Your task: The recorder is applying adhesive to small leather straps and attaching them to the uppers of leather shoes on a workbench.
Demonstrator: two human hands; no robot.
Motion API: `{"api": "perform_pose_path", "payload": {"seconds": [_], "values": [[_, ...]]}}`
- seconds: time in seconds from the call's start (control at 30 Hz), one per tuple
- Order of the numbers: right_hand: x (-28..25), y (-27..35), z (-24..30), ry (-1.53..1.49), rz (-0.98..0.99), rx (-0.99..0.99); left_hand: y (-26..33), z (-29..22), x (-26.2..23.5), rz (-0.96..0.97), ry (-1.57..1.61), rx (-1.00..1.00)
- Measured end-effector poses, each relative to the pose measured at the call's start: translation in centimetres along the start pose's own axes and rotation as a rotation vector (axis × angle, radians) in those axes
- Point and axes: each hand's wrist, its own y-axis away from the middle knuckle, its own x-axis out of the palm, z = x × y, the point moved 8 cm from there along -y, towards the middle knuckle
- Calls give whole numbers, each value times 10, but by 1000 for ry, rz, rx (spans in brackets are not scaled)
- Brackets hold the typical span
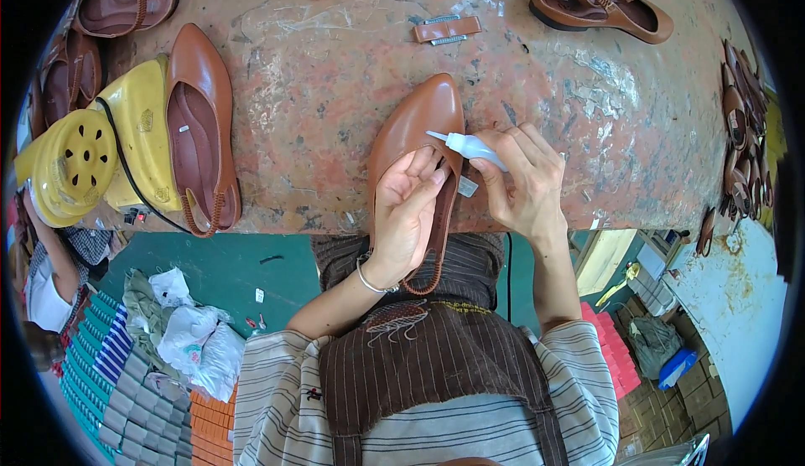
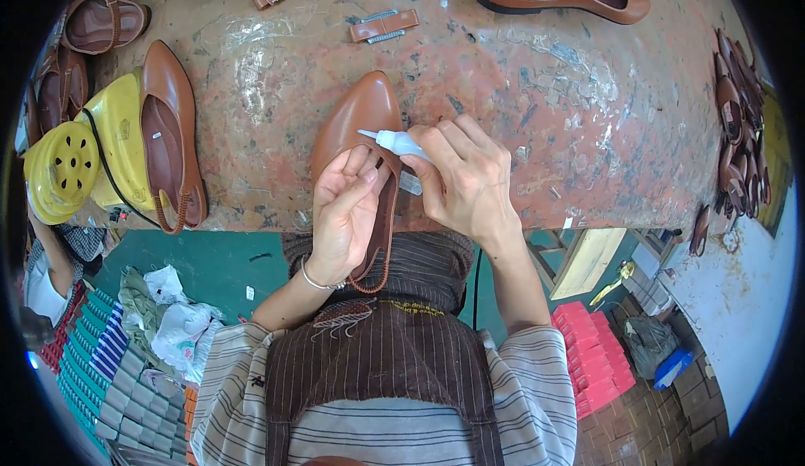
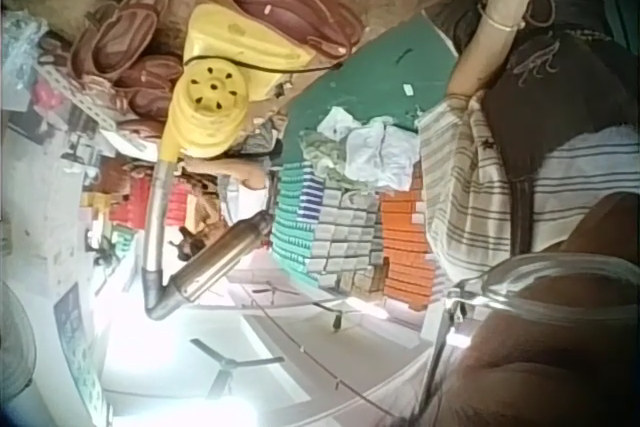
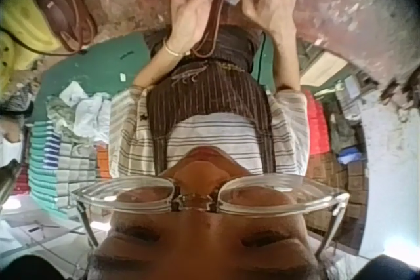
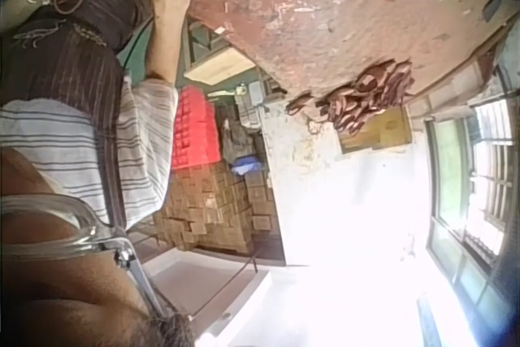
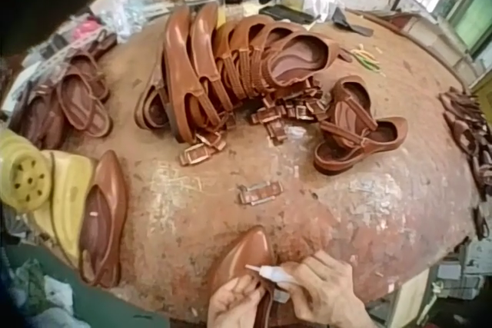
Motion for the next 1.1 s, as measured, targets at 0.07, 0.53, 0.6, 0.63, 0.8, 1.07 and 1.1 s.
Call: {"api": "perform_pose_path", "payload": {"seconds": [0.07, 0.53, 0.6, 0.63, 0.8, 1.07, 1.1], "values": [[0, 0, 1, 3, 6, 6, 0, 0, 0, 6, -6, 1], [-2, -2, 2, 8, 55, 34, 1, 0, -3, -48, 0, -9], [-4, -1, 1, -10, 40, 33, 1, 1, -5, -35, 0, -15], [-5, -1, 0, -28, 24, 32, 1, 2, -5, -21, 0, -21], [-6, 6, -7, -19, 29, 71, 0, -1, -3, -56, -12, -16], [-22, 43, -66, -476, -347, 380, -2, 0, -3, -36, 11, -25], [-26, 47, -75, -441, -432, 414, -2, 0, -3, -33, 22, -25]]}}
